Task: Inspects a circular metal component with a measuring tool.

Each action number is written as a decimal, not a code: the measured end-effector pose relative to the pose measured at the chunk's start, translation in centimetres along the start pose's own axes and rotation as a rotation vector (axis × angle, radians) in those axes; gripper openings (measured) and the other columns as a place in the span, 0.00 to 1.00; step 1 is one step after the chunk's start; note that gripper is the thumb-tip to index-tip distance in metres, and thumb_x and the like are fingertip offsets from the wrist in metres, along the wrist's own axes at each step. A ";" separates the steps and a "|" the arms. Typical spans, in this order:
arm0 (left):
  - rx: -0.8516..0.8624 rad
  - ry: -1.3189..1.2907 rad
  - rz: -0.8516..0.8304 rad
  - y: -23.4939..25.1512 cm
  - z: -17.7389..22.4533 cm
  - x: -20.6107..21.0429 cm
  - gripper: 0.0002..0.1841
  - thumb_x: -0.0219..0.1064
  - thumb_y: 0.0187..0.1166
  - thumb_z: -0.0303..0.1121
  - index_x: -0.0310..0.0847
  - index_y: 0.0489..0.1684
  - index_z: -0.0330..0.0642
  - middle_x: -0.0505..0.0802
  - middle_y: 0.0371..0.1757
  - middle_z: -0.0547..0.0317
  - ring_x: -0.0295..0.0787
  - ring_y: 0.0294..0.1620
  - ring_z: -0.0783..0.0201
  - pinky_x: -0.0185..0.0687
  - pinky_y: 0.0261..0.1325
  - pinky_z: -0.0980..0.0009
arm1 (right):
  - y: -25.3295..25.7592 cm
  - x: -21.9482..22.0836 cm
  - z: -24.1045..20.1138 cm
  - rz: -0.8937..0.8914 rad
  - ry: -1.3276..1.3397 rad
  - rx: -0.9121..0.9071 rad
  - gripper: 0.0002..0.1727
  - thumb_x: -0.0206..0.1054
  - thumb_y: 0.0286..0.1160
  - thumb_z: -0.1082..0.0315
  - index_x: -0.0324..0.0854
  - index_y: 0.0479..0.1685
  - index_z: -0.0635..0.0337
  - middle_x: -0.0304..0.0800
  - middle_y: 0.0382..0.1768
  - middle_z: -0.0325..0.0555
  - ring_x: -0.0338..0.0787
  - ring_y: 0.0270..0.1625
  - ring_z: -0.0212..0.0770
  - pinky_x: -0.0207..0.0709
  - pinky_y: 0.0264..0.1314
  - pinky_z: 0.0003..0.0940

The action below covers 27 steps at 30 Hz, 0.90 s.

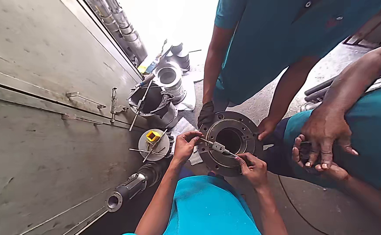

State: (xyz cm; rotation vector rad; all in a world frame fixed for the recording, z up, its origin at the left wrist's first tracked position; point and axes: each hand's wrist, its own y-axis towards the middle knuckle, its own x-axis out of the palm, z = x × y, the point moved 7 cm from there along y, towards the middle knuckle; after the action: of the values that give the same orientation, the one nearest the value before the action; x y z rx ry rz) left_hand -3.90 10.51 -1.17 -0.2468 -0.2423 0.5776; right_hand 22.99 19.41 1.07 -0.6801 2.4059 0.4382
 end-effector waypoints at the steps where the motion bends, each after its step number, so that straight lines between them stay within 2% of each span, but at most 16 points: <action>1: -0.002 -0.013 0.001 0.0 0.0 0.0 0.09 0.64 0.78 0.15 0.88 0.50 0.27 0.97 0.46 0.45 0.98 0.43 0.56 0.96 0.53 0.59 | 0.0 0.0 -0.1 -0.003 0.005 0.019 0.13 0.68 0.79 0.59 0.92 0.40 0.59 0.96 0.36 0.39 0.91 0.39 0.22 0.83 0.46 0.19; 3: -0.009 -0.031 0.004 -0.1 -0.1 0.0 0.09 0.64 0.78 0.15 0.88 0.50 0.27 0.97 0.46 0.45 0.98 0.43 0.56 0.96 0.52 0.59 | 0.1 0.1 -0.4 0.001 -0.020 0.055 0.14 0.65 0.80 0.59 0.92 0.38 0.60 0.95 0.32 0.39 0.90 0.35 0.23 0.82 0.42 0.21; 7: -0.011 -0.048 -0.001 0.1 -0.3 0.0 0.08 0.64 0.78 0.15 0.87 0.49 0.27 0.97 0.46 0.45 0.98 0.43 0.56 0.96 0.53 0.59 | 0.2 0.5 -0.5 -0.019 -0.099 0.152 0.19 0.58 0.84 0.59 0.90 0.35 0.60 0.88 0.23 0.41 0.84 0.26 0.30 0.76 0.33 0.32; 12: -0.026 -0.060 -0.027 0.2 -0.6 -0.2 0.08 0.64 0.79 0.16 0.87 0.49 0.27 0.97 0.47 0.45 0.98 0.43 0.55 0.96 0.53 0.59 | 0.4 0.7 0.1 -0.063 -0.011 0.383 0.18 0.58 0.83 0.59 0.86 0.26 0.55 0.81 0.20 0.29 0.78 0.26 0.23 0.70 0.35 0.31; 14: -0.050 -0.065 -0.036 0.1 -0.8 -0.3 0.09 0.64 0.80 0.17 0.86 0.51 0.27 0.96 0.48 0.44 0.97 0.44 0.55 0.95 0.54 0.58 | 0.2 1.0 0.8 -0.052 0.083 0.418 0.18 0.58 0.83 0.60 0.84 0.23 0.51 0.78 0.19 0.24 0.74 0.24 0.19 0.68 0.32 0.25; 16: -0.088 -0.101 -0.012 0.0 -0.9 -0.3 0.09 0.64 0.81 0.19 0.86 0.53 0.26 0.96 0.47 0.43 0.97 0.44 0.55 0.95 0.54 0.59 | 0.0 1.0 1.1 -0.056 0.118 0.370 0.17 0.59 0.84 0.58 0.86 0.28 0.53 0.82 0.22 0.24 0.76 0.24 0.16 0.70 0.31 0.19; 18: -0.121 -0.141 0.036 -0.2 -1.1 -0.3 0.09 0.66 0.82 0.20 0.86 0.55 0.26 0.96 0.46 0.43 0.97 0.44 0.55 0.95 0.53 0.60 | -0.1 0.6 0.7 -0.058 0.036 0.278 0.16 0.61 0.83 0.56 0.89 0.37 0.56 0.86 0.26 0.30 0.80 0.27 0.19 0.74 0.33 0.21; 20: -0.123 -0.163 0.124 -0.5 -1.3 -0.1 0.09 0.68 0.79 0.20 0.87 0.52 0.26 0.97 0.43 0.44 0.98 0.41 0.55 0.96 0.50 0.61 | 0.0 0.2 0.0 -0.017 -0.080 0.140 0.18 0.62 0.83 0.55 0.90 0.36 0.60 0.90 0.28 0.39 0.85 0.30 0.25 0.77 0.36 0.25; 22: -0.081 -0.156 0.218 -0.8 -1.3 0.2 0.08 0.69 0.79 0.19 0.88 0.50 0.26 0.97 0.40 0.44 0.98 0.38 0.55 0.96 0.48 0.60 | 0.2 0.4 -0.2 -0.021 -0.144 0.095 0.21 0.59 0.85 0.55 0.88 0.30 0.61 0.88 0.24 0.42 0.85 0.29 0.31 0.77 0.35 0.31; 23: -0.053 -0.157 0.244 -0.8 -1.3 0.5 0.08 0.68 0.79 0.19 0.88 0.51 0.26 0.97 0.39 0.44 0.98 0.38 0.55 0.96 0.48 0.60 | 0.3 0.5 -0.1 -0.044 -0.148 0.138 0.22 0.57 0.86 0.55 0.85 0.27 0.59 0.83 0.21 0.39 0.82 0.26 0.31 0.73 0.32 0.34; 25: -0.006 -0.185 0.248 -0.8 -1.6 0.8 0.09 0.65 0.81 0.18 0.87 0.52 0.26 0.97 0.39 0.43 0.98 0.39 0.55 0.96 0.50 0.59 | 0.4 0.7 0.8 -0.119 -0.066 0.306 0.22 0.56 0.84 0.54 0.81 0.20 0.52 0.74 0.16 0.29 0.74 0.22 0.26 0.67 0.31 0.33; 27: 0.040 -0.215 0.212 -0.7 -1.9 0.8 0.09 0.64 0.82 0.18 0.87 0.53 0.26 0.97 0.41 0.43 0.98 0.41 0.54 0.95 0.52 0.58 | 0.6 1.1 2.0 -0.215 0.107 0.448 0.21 0.57 0.83 0.55 0.77 0.16 0.45 0.71 0.15 0.22 0.71 0.22 0.22 0.65 0.32 0.30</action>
State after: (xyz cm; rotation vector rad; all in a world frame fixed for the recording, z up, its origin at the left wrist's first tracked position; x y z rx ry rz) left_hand -2.35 10.11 -2.60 -0.1721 -0.4152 0.8201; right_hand 22.82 20.38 -1.05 -0.7566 2.3754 -0.2267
